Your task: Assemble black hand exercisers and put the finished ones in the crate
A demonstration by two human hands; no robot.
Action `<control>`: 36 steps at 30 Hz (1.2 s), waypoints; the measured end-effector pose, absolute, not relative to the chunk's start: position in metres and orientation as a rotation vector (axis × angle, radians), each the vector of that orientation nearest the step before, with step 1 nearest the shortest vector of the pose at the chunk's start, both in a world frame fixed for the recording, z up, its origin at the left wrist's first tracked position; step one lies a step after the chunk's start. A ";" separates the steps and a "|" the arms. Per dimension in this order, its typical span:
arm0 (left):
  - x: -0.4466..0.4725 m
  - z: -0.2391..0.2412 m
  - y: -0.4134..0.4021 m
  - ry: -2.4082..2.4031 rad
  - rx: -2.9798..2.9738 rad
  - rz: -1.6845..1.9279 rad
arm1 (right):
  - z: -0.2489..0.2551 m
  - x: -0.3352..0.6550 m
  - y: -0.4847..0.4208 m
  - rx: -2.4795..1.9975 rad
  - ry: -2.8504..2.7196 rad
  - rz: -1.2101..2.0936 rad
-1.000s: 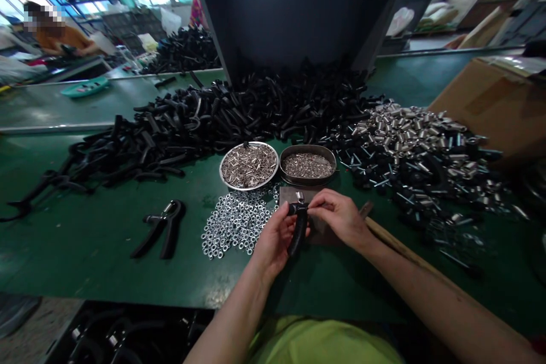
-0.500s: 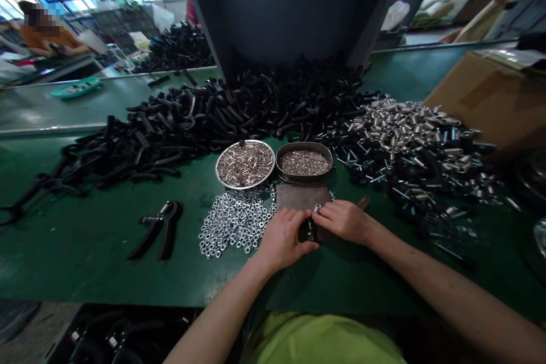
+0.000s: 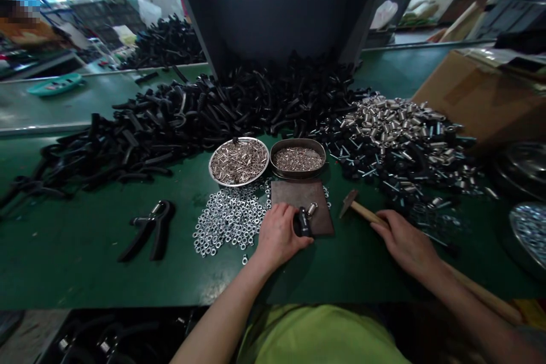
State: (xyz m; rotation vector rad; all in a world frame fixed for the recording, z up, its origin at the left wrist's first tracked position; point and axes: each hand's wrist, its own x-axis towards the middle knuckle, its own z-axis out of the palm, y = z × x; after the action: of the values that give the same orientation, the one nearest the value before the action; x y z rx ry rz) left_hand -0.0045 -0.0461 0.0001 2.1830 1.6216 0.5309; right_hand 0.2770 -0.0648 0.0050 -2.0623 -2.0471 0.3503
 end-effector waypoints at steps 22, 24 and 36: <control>-0.004 0.000 -0.046 1.662 2.178 0.501 | 0.020 0.221 -0.060 -1.582 -2.394 0.360; -0.003 0.000 -0.047 1.660 2.175 0.514 | 0.013 0.234 -0.059 -1.652 -2.342 0.237; 0.016 0.019 -0.064 1.617 1.423 0.910 | 0.012 0.210 -0.060 -1.512 -2.133 0.370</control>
State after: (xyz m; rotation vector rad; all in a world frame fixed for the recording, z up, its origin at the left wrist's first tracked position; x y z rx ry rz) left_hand 0.0164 -0.0641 0.0192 1.4227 1.6173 0.9095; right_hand 0.2096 -0.0602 0.0121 -1.5117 -2.1327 0.3703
